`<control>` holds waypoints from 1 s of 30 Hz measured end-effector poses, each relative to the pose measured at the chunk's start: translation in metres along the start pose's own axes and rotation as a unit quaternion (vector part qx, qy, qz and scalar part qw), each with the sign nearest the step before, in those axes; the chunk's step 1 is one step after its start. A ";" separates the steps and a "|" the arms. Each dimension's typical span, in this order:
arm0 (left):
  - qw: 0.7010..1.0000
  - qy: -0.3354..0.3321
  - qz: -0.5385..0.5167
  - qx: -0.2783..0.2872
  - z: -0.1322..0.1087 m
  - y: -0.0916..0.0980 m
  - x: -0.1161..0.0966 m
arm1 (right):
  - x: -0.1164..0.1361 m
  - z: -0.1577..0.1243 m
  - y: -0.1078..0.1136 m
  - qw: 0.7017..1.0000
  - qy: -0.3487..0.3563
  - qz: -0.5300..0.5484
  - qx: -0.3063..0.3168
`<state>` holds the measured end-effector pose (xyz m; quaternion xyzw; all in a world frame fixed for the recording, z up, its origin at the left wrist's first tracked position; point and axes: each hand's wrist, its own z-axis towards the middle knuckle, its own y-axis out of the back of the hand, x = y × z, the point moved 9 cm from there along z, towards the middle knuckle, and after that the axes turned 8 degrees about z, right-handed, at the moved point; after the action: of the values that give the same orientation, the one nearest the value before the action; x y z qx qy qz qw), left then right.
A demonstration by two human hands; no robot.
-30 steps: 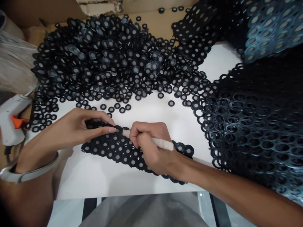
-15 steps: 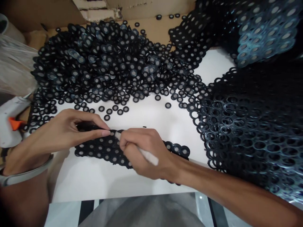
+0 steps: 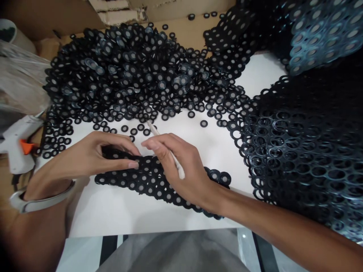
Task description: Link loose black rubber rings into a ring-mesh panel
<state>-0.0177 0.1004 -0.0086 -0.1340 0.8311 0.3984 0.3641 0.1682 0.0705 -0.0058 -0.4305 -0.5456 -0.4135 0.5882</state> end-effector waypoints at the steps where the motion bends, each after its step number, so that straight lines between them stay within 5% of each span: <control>1: 1.000 -0.007 -0.009 0.002 0.000 0.000 -0.002 | 0.000 0.000 -0.002 1.000 0.000 -0.007 0.014; 10: 0.999 -0.032 -0.018 0.011 0.002 -0.005 -0.007 | 0.007 -0.003 -0.017 0.986 0.072 -0.095 0.121; 23: 0.998 -0.056 0.009 0.038 -0.004 -0.010 -0.020 | 0.012 -0.004 -0.016 0.980 0.113 -0.127 0.101; 30: 0.998 -0.043 0.054 0.001 0.001 -0.014 -0.014 | 0.011 -0.004 -0.015 0.981 0.114 -0.123 0.093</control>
<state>-0.0002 0.0910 -0.0070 -0.0714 0.8208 0.4224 0.3778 0.1558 0.0626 0.0060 -0.2535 -0.5599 -0.4766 0.6286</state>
